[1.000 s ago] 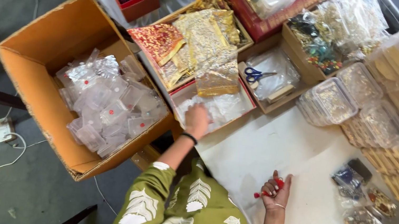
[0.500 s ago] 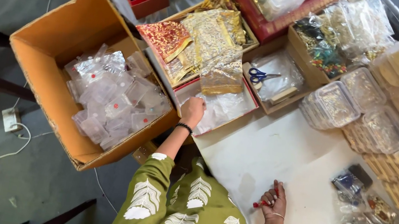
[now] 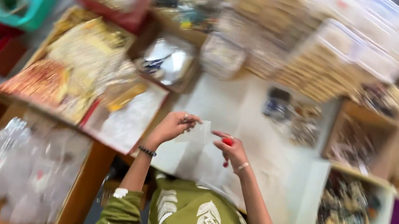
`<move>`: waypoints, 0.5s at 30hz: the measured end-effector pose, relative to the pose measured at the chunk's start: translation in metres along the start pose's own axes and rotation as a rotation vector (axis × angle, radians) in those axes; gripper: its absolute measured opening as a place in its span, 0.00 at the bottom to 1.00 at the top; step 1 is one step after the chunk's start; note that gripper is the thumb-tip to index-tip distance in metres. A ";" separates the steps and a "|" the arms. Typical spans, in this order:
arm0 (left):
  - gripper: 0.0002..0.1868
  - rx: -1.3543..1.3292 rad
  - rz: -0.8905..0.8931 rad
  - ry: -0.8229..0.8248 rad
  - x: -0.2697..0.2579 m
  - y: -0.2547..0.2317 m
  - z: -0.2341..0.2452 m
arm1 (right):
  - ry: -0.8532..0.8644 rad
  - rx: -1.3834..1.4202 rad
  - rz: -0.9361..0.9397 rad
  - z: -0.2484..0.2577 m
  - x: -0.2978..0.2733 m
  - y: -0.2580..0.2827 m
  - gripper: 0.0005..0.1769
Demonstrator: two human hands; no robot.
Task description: The person sorts through various jewelry items, including bracelets and necklaces, on a cluttered table. They pick up individual pieces, place them into small clear plastic bags, and arrange the packaged items on the table surface.
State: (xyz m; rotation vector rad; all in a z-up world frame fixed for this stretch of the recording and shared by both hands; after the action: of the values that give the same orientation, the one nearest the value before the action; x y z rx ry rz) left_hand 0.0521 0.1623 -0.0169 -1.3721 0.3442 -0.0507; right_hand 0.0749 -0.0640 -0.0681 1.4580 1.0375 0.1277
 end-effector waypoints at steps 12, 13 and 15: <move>0.11 0.545 -0.129 -0.324 0.068 -0.061 -0.097 | -0.640 -0.032 0.119 0.103 -0.051 -0.048 0.13; 0.11 0.547 -0.148 -0.287 0.074 -0.057 -0.117 | -0.676 -0.014 0.121 0.106 -0.050 -0.059 0.13; 0.13 0.228 0.059 -0.200 0.077 -0.018 -0.141 | -0.707 -0.051 0.187 0.106 -0.038 -0.072 0.14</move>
State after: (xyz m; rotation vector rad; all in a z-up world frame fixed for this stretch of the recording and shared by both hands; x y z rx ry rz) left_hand 0.0901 0.0061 -0.0378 -1.1293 0.2043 0.0935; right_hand 0.0835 -0.1803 -0.1334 1.3945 0.3209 -0.2168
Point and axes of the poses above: each hand's wrist, its own x-axis towards the middle knuckle, its own z-axis out of the back of the hand, y = z × x, the point moved 8 cm from there along x, towards the middle knuckle, and after that the axes turned 11 degrees about y, right-handed, at the moved point
